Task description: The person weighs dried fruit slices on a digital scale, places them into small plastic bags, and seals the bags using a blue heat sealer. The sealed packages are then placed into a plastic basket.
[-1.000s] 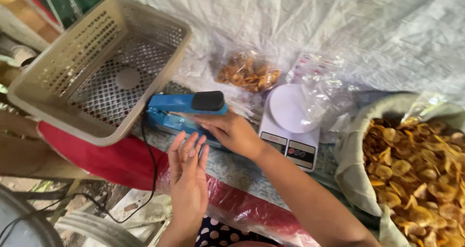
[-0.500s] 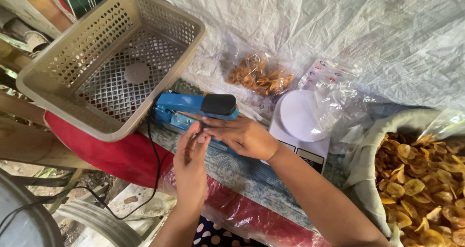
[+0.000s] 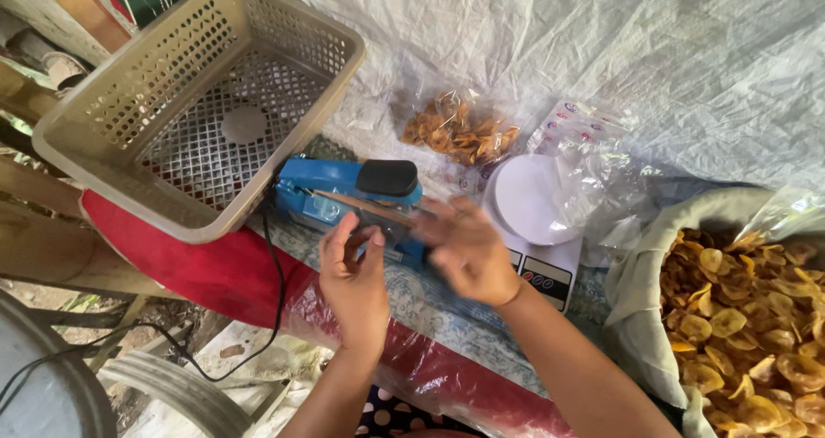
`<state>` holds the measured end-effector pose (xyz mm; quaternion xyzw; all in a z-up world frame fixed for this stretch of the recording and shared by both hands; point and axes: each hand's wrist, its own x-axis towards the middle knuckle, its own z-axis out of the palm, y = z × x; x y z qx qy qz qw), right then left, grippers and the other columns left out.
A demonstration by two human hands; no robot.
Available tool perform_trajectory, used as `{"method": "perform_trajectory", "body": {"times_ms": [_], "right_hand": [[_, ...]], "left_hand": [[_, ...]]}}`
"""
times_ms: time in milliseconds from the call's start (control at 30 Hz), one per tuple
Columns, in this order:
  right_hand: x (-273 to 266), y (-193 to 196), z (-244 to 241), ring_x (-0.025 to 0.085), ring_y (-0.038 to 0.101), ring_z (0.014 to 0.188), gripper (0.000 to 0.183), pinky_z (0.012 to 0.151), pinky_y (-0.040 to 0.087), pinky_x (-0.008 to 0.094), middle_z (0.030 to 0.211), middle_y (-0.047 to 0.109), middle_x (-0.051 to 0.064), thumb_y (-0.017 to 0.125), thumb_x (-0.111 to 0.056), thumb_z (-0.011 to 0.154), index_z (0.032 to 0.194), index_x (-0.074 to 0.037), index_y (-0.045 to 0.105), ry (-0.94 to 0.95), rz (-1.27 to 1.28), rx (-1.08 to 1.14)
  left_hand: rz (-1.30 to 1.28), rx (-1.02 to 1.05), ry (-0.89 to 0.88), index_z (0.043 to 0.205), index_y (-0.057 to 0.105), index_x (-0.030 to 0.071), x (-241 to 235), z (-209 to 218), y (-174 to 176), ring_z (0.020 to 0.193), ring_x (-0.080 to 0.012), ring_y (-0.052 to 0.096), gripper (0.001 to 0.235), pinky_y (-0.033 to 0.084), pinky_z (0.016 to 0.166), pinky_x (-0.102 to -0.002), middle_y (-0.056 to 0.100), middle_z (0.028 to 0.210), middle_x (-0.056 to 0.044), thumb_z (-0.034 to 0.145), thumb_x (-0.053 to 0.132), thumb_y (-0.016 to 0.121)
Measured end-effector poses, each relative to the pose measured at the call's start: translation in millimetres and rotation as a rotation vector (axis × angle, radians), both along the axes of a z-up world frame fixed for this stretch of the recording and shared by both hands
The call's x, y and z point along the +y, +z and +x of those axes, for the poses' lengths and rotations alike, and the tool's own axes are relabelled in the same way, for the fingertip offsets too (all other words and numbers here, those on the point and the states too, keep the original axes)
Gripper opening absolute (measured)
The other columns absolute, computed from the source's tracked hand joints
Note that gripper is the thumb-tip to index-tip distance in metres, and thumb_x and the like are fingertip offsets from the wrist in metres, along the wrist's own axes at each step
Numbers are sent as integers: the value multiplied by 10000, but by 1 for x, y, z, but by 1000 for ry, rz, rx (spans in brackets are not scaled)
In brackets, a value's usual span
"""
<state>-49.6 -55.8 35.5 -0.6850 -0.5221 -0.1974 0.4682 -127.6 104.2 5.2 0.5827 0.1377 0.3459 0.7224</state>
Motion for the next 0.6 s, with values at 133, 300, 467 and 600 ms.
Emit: {"method": "perform_trajectory", "body": {"times_ms": [133,300,467,600], "right_hand": [[-11,53,-6,342,583,1438,355,1248,436,431,1479,616,190,541,-229,1090,1408,-82,601,-309,82,192],[7,114,0,423,570,1351,436,1116,471,442,1445,572,229,724,-120,955,1361,-23,595,-122,-140,80],[9,102,-4,318,681,1245,397,1037,568,390,1381,665,111,787,-110,934,1301,-73,641,-124,-247,192],[3,87,-9,312,700,1190,363,966,582,371,1379,668,108,761,-99,934,1284,-93,665,-151,-259,231]], "left_hand": [[47,20,13,1331,600,-35,-5,0,0,1048,-140,664,417,572,864,-247,543,1277,-73,929,-84,695],[79,7,29,1377,567,-27,-9,0,2,1069,-144,656,468,568,869,-237,511,1307,-71,930,-101,684],[53,0,28,1379,560,-27,-10,0,4,1084,-151,652,488,583,865,-249,486,1317,-74,917,-112,690],[68,32,22,1383,558,-16,-9,-2,6,1098,-160,655,496,599,884,-256,484,1319,-84,916,-110,695]]}}
